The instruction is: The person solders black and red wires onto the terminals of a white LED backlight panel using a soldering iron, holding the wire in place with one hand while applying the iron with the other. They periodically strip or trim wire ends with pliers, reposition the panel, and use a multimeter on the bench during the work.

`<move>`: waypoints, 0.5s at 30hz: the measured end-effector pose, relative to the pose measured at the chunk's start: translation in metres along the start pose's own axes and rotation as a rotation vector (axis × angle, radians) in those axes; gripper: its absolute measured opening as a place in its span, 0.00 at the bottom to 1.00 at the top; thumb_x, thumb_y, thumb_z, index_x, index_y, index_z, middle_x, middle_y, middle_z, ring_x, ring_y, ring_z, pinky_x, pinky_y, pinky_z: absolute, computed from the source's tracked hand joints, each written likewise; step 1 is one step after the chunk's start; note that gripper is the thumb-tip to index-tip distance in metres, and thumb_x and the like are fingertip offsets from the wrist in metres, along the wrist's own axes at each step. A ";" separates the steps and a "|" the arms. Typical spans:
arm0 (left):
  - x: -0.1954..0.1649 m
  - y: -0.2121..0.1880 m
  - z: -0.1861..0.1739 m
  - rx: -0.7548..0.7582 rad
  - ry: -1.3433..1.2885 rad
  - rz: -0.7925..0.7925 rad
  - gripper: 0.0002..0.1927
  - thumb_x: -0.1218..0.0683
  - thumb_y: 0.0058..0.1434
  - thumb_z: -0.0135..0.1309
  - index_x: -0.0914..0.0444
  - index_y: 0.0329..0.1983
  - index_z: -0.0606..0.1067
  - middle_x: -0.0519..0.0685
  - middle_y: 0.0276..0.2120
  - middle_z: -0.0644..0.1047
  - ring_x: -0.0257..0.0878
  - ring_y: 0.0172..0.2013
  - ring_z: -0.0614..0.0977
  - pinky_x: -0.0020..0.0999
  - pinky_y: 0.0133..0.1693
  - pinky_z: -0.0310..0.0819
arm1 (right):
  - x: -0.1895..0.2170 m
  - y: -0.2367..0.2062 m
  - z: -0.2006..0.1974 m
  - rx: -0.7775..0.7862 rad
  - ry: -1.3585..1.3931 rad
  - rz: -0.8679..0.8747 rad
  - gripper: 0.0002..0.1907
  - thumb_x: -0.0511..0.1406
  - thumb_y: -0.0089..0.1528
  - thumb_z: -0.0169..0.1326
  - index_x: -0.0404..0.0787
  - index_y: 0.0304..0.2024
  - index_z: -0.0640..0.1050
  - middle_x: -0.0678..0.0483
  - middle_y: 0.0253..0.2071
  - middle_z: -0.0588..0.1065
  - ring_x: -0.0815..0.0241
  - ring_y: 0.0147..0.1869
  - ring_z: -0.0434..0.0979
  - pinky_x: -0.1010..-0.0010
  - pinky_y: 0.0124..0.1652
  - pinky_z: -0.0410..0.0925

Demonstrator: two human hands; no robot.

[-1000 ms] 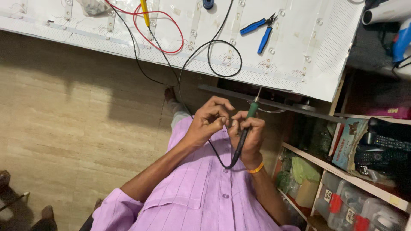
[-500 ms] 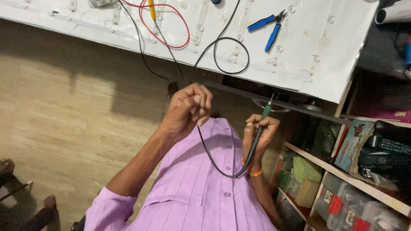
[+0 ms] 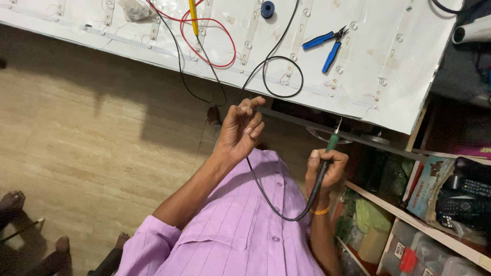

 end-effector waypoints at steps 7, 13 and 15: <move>0.014 -0.007 0.011 0.029 -0.091 -0.070 0.05 0.59 0.67 0.48 0.66 0.35 0.69 0.54 0.53 0.75 0.35 0.21 0.65 0.30 0.25 0.64 | 0.034 0.015 0.024 0.033 0.000 -0.073 0.16 0.27 0.68 0.57 0.40 0.48 0.62 0.47 0.43 0.75 0.67 0.42 0.72 0.75 0.43 0.70; 0.030 -0.014 0.022 0.025 -0.131 -0.108 0.06 0.59 0.68 0.46 0.66 0.36 0.69 0.53 0.51 0.75 0.35 0.20 0.64 0.30 0.24 0.62 | 0.093 0.039 0.059 0.117 -0.059 -0.241 0.16 0.28 0.66 0.59 0.39 0.47 0.64 0.46 0.45 0.77 0.62 0.46 0.77 0.72 0.46 0.72; 0.033 -0.017 0.024 0.029 -0.124 -0.102 0.06 0.58 0.68 0.47 0.66 0.35 0.69 0.53 0.50 0.75 0.35 0.19 0.64 0.30 0.23 0.62 | 0.104 0.044 0.073 0.154 -0.034 -0.263 0.17 0.28 0.66 0.61 0.39 0.46 0.64 0.45 0.47 0.78 0.61 0.48 0.79 0.70 0.49 0.73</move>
Point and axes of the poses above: each hand's wrist, its own y-axis towards the middle knuckle, its own z-axis out of the palm, x = y × z, the point moved 10 cm from there along y, towards the middle knuckle
